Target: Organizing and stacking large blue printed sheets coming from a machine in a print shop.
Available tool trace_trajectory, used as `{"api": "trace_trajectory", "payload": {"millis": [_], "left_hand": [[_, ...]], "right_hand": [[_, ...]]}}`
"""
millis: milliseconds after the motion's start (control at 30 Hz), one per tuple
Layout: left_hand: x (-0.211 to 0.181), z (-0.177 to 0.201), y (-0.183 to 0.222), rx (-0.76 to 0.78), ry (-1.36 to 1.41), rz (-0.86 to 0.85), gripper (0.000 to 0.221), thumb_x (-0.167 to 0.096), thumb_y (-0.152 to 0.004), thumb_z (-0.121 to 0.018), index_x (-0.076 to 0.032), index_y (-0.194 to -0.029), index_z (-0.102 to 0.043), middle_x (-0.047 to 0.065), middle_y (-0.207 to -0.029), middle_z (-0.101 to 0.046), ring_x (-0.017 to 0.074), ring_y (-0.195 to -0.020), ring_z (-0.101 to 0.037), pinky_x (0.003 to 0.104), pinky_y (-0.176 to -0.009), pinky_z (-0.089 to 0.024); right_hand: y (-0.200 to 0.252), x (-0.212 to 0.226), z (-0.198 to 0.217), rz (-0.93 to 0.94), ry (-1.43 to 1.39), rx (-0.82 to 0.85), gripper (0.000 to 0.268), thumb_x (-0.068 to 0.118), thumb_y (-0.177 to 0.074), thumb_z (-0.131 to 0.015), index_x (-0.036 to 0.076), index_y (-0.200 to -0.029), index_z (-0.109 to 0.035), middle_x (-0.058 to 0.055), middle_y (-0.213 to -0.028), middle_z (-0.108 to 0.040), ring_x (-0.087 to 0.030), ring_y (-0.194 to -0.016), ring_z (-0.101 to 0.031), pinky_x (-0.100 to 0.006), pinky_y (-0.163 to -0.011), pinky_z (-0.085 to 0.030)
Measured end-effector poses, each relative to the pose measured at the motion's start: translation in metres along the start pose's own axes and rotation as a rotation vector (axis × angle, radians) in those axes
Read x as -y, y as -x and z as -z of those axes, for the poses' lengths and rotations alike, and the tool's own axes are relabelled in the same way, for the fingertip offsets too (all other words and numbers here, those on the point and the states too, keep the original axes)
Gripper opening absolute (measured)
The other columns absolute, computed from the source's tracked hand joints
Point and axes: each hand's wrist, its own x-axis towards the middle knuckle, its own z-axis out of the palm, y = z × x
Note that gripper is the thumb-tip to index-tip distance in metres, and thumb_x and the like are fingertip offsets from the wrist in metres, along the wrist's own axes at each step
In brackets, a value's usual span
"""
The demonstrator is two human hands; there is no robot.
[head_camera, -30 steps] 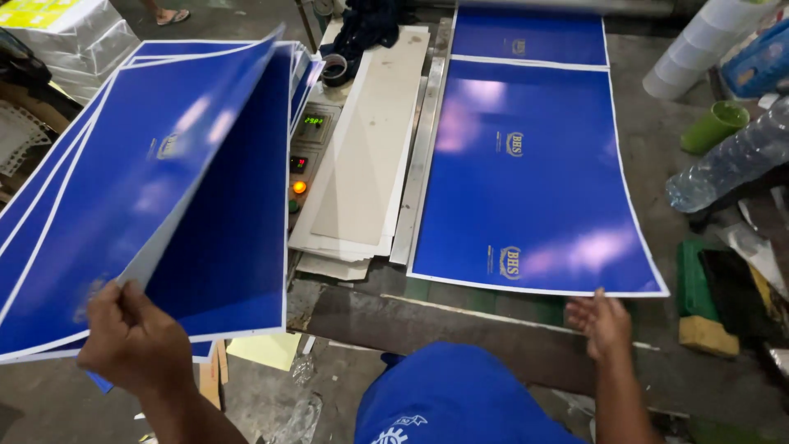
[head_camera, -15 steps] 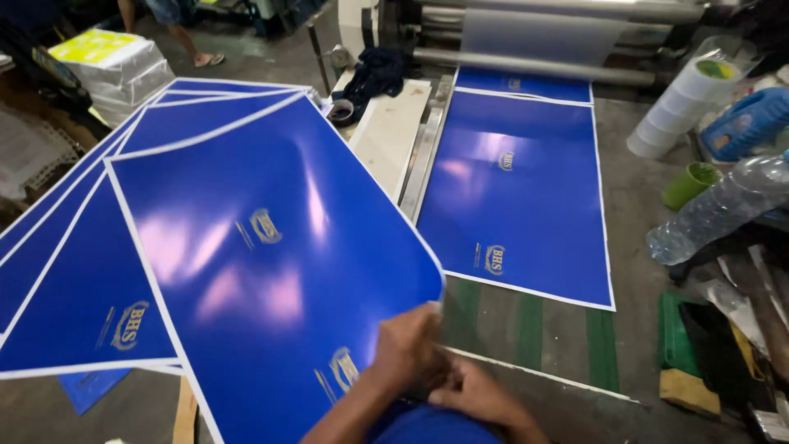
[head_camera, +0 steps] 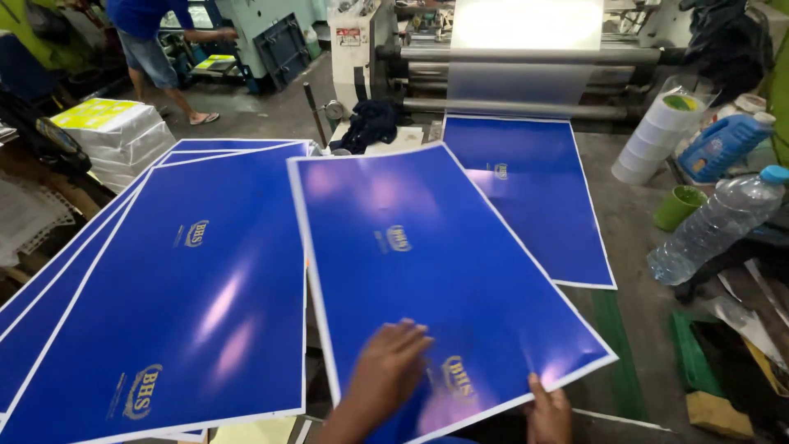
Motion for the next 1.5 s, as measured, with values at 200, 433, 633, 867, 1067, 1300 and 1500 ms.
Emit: {"api": "trace_trajectory", "payload": {"millis": [200, 433, 633, 867, 1067, 1300, 1500], "left_hand": [[0.085, 0.060, 0.074, 0.457, -0.353, 0.395, 0.043, -0.037, -0.088, -0.077, -0.012, -0.121, -0.066, 0.003, -0.141, -0.058, 0.0348, -0.145, -0.039, 0.054, -0.118, -0.031], [0.164, 0.048, 0.164, 0.693, -0.600, 0.573, 0.114, -0.046, -0.077, -0.087, -0.009, -0.161, -0.021, 0.021, -0.171, -0.004, 0.0400, -0.153, 0.001, 0.066, -0.121, -0.004], [0.188, 0.069, 0.192, 0.243, -0.418, 0.294, 0.059, -0.024, -0.078, -0.080, -0.007, -0.131, -0.062, 0.017, -0.141, -0.061, 0.0331, -0.131, -0.060, 0.045, -0.106, -0.051], [0.120, 0.199, 0.096, 0.315, -0.246, 0.462, 0.027, -0.030, -0.089, -0.075, -0.014, -0.110, -0.074, 0.009, -0.106, -0.078, 0.0344, -0.090, -0.073, 0.047, -0.075, -0.058], [0.142, 0.207, 0.089, 0.800, -0.164, 0.266, 0.035, -0.037, -0.083, -0.078, -0.013, -0.108, -0.072, 0.008, -0.108, -0.075, 0.0321, -0.095, -0.072, 0.046, -0.078, -0.057], [0.162, 0.219, 0.080, 0.699, -0.101, 0.330, 0.033, -0.033, -0.080, -0.079, -0.017, -0.109, -0.077, 0.012, -0.098, -0.077, 0.0363, -0.087, -0.072, 0.046, -0.074, -0.057], [0.170, 0.240, 0.098, 0.003, -0.273, 0.478, 0.011, -0.013, -0.094, -0.070, -0.010, -0.101, -0.078, 0.018, -0.091, -0.076, 0.0353, -0.080, -0.074, 0.042, -0.068, -0.057]], "right_hand": [[-0.003, 0.013, 0.030, 0.185, 0.042, -0.279, 0.045, 0.009, -0.101, -0.057, 0.004, -0.146, -0.055, -0.014, -0.120, -0.067, -0.025, -0.092, -0.069, -0.038, -0.066, -0.060], [-0.022, 0.026, 0.081, 0.279, 0.104, -0.399, 0.045, 0.004, -0.105, -0.053, -0.002, -0.150, -0.055, -0.019, -0.132, -0.065, -0.028, -0.113, -0.067, -0.040, -0.090, -0.058], [0.054, 0.048, 0.053, 0.459, 0.162, -0.453, 0.045, 0.000, -0.106, -0.056, -0.006, -0.150, -0.056, -0.016, -0.137, -0.063, -0.027, -0.117, -0.062, -0.039, -0.096, -0.052], [0.117, 0.053, 0.081, 0.401, 0.268, -0.406, 0.035, 0.001, -0.112, -0.057, -0.004, -0.146, -0.056, -0.013, -0.133, -0.062, -0.023, -0.115, -0.062, -0.036, -0.093, -0.054], [0.161, 0.067, 0.046, 0.277, 0.341, -0.491, 0.041, 0.004, -0.112, -0.053, 0.001, -0.153, -0.053, -0.014, -0.137, -0.061, -0.026, -0.110, -0.064, -0.042, -0.081, -0.059], [0.147, 0.057, 0.073, 0.252, 0.355, -0.465, 0.042, 0.003, -0.109, -0.055, 0.003, -0.151, -0.054, -0.014, -0.133, -0.061, -0.026, -0.101, -0.067, -0.040, -0.074, -0.061], [0.102, 0.051, 0.094, 0.227, 0.353, -0.453, 0.034, 0.005, -0.109, -0.059, 0.003, -0.143, -0.058, -0.010, -0.128, -0.064, -0.022, -0.099, -0.065, -0.036, -0.071, -0.059]]}}
